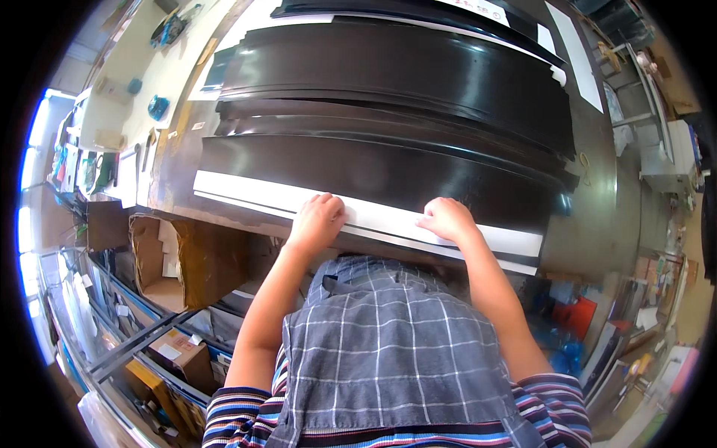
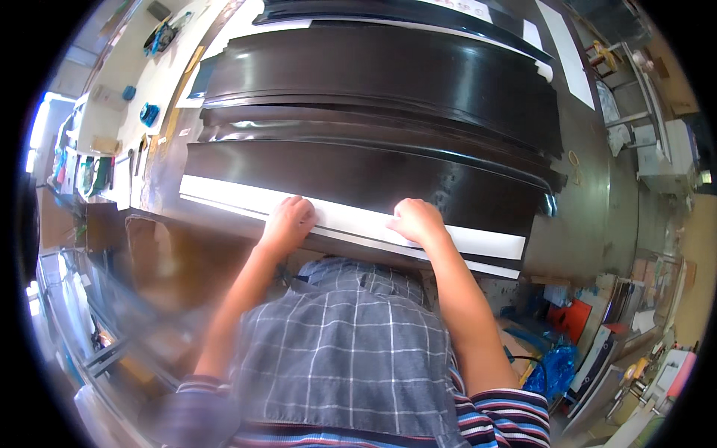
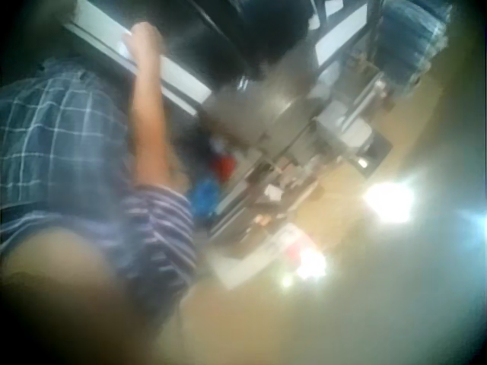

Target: The person repeatedly picks up white rectangular panels and places them on a stack of dark curved panels on a workbench. The person also peels off blue protective film from the dark panels and discards it. The task continues with repeated stacking and film removal throughout the clip.

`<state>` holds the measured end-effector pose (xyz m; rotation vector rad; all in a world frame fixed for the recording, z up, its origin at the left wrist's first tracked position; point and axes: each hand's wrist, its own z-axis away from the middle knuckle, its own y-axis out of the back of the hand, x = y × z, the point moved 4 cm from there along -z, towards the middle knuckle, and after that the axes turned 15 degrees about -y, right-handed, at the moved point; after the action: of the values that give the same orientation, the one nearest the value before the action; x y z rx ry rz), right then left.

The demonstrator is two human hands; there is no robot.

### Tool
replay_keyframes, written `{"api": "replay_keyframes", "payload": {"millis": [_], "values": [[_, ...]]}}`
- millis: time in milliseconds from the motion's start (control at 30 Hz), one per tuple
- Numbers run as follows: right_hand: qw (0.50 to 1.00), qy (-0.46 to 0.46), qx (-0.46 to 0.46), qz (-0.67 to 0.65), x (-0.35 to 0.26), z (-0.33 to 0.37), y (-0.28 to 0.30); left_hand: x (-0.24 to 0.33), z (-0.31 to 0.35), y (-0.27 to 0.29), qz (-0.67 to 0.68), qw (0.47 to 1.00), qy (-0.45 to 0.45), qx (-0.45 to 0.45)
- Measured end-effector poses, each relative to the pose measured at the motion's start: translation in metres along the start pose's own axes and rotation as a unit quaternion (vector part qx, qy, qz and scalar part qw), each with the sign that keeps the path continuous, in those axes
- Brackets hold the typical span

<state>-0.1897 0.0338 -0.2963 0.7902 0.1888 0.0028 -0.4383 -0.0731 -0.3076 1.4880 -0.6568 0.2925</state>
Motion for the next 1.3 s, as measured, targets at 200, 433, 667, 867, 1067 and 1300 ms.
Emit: {"api": "replay_keyframes", "payload": {"millis": [200, 433, 667, 867, 1067, 1300], "values": [[0.996, 0.059, -0.07, 0.009, 0.087, -0.004, 0.012, 0.002, -0.009, -0.004, -0.024, 0.998, 0.047, -0.018], [0.99, -0.102, -0.099, -0.019, 0.252, 0.002, 0.038, 0.0, -0.02, -0.007, -0.073, 0.992, 0.093, -0.03], [0.99, -0.121, -0.061, -0.03, 0.269, 0.003, 0.035, -0.002, -0.023, -0.011, -0.122, 0.983, 0.119, -0.061], [0.991, -0.119, -0.05, -0.027, 0.264, 0.012, 0.042, 0.059, -0.046, -0.059, -0.072, 0.992, 0.082, -0.069], [0.992, -0.112, -0.046, -0.042, 0.265, 0.017, 0.043, 0.172, -0.099, -0.127, 0.047, 0.989, -0.12, -0.072], [0.994, -0.099, -0.022, -0.031, 0.259, 0.019, 0.039, 0.201, -0.12, -0.137, -0.02, 0.984, -0.05, -0.17]]}}
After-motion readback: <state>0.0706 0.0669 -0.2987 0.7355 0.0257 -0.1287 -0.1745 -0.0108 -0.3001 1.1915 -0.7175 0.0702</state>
